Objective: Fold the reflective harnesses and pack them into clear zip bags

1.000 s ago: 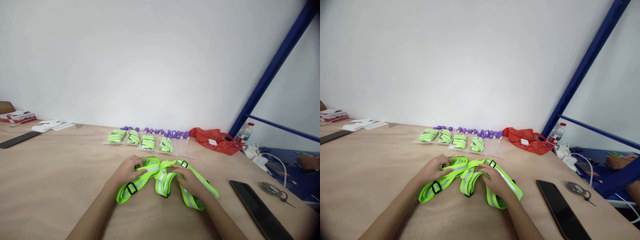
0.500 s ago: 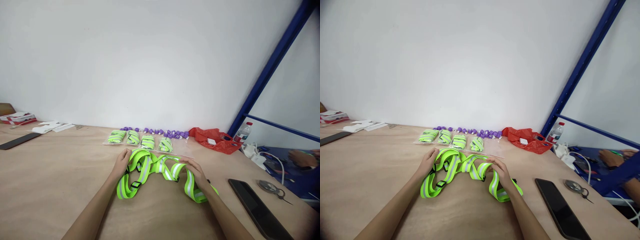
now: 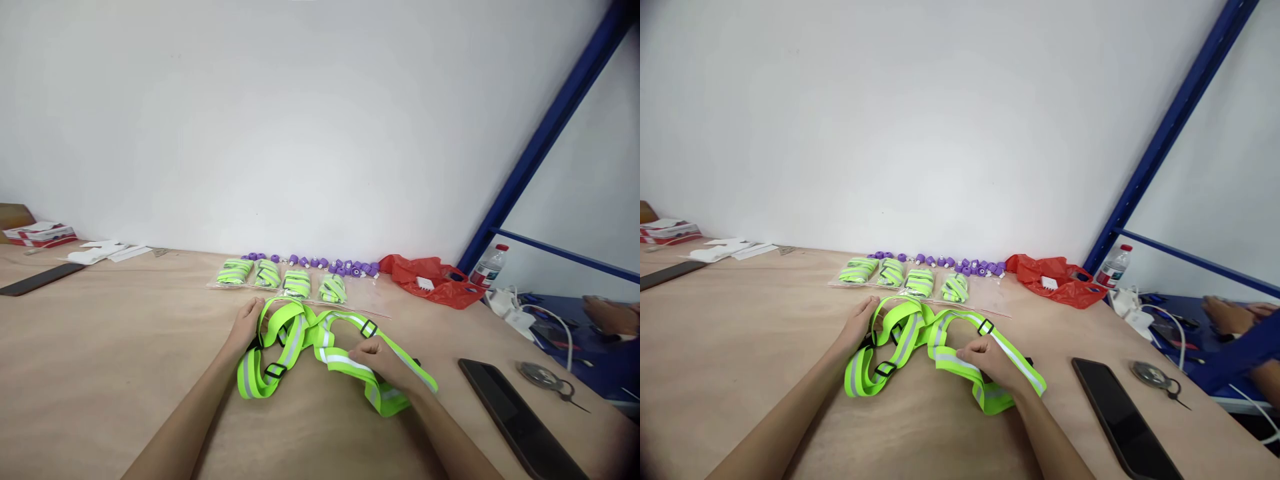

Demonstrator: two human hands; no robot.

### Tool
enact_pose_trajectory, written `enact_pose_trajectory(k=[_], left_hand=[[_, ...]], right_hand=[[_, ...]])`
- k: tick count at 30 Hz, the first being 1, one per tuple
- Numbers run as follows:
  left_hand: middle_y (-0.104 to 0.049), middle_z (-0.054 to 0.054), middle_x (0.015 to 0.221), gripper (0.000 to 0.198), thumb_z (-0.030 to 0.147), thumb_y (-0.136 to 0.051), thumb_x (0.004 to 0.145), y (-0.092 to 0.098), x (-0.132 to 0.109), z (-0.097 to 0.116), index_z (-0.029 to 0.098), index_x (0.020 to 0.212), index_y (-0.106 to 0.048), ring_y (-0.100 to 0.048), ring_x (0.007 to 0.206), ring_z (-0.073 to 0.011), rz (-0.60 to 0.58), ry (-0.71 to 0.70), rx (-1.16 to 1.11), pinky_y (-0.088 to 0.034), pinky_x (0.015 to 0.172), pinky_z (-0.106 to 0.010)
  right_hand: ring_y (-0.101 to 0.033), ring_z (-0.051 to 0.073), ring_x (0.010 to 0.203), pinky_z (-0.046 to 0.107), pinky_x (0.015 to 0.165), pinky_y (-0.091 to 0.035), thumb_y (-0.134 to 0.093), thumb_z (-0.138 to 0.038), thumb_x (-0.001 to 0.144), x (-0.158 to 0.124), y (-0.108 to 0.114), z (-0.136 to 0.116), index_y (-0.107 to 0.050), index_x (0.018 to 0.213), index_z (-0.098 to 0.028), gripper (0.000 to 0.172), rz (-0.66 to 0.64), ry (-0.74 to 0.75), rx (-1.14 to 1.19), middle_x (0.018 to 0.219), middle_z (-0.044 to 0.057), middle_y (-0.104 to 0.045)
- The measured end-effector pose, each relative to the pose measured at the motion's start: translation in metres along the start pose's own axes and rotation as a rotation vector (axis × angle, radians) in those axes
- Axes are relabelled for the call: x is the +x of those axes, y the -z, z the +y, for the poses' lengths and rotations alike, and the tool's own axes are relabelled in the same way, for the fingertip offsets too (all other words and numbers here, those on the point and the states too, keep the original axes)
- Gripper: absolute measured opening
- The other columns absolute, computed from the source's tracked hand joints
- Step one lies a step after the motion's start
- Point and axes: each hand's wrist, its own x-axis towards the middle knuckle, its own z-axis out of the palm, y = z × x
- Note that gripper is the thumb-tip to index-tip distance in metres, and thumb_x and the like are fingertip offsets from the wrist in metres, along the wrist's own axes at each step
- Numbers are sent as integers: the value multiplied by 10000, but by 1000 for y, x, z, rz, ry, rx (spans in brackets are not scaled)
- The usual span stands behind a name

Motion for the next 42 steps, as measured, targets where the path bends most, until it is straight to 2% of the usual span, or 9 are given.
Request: enact_pose_trajectory(k=[4, 8, 10, 13, 21, 26, 30, 38, 42], left_hand=[[-514, 64, 557, 475, 652, -658, 719, -1, 0, 1, 206, 730, -494, -465, 447, -111, 1, -10, 0, -383, 424, -214], [-502, 66, 578, 472, 647, -658, 732, 1, 0, -1, 204, 734, -495, -469, 477, -113, 1, -30, 21, -395, 443, -214], [-505, 63, 583, 477, 652, -656, 736, 0, 0, -1, 203, 733, -495, -471, 488, -116, -4, -38, 32, -405, 452, -217], [-497, 63, 577, 484, 661, -648, 739, -2, -2, 1, 204, 718, -490, -471, 495, -121, -19, -43, 48, -411, 453, -222], [-520, 58, 571, 463, 637, -641, 768, -3, -4, 0, 202, 698, -499, -465, 495, -121, -21, -40, 55, -401, 449, -217], [-472, 76, 526, 459, 603, -669, 768, 1, 0, -2, 199, 661, -480, -414, 457, -97, 51, -53, -20, -339, 433, -201], [-453, 84, 510, 445, 589, -686, 731, 5, 5, 3, 209, 674, -463, -401, 418, -94, 128, -32, -135, -338, 419, -217], [-252, 103, 428, 395, 507, -614, 759, 30, 15, 16, 242, 625, -354, -260, 345, -81, 294, -23, -334, -402, 429, -257], [-360, 77, 476, 347, 496, -547, 791, 46, 20, 19, 239, 663, -352, -348, 385, -100, 440, -67, -360, -436, 471, -263]], right_hand=[[-323, 87, 471, 243, 455, -227, -691, -592, 777, 0, -7, -6, -555, 526, -178, 503, -61, -34, 32, 477, -54, -395], [-539, 157, 501, 276, 497, -405, -455, -666, 898, 2, -19, -9, -696, 854, -190, 535, -14, -92, 176, 602, 9, -626], [-585, 173, 579, 289, 544, -440, -554, -608, 860, 5, -25, -6, -694, 960, -213, 431, 62, -58, 178, 710, 17, -672], [-542, 163, 631, 276, 568, -400, -733, -417, 738, 9, -31, -2, -698, 973, -228, 303, 147, 26, 34, 713, -18, -609], [-431, 139, 633, 246, 556, -268, -688, -231, 702, 8, -33, -16, -549, 726, -221, 141, 215, 85, -513, 660, -62, -453], [-455, 150, 689, 249, 584, -293, -603, -205, 708, 8, -28, -7, -501, 743, -225, 109, 261, 134, -514, 768, -38, -495], [-404, 144, 645, 259, 572, -273, -598, -240, 717, 9, -15, 3, -359, 602, -228, 266, 322, 103, -520, 662, -45, -419], [-241, 94, 460, 255, 468, -179, -533, -290, 683, 4, 13, 18, -232, 498, -243, 356, 167, -108, -352, 487, -72, -210], [-220, 90, 458, 258, 464, -170, -539, -302, 676, 3, 18, 18, -245, 482, -245, 357, 148, -125, -316, 477, -74, -204]])
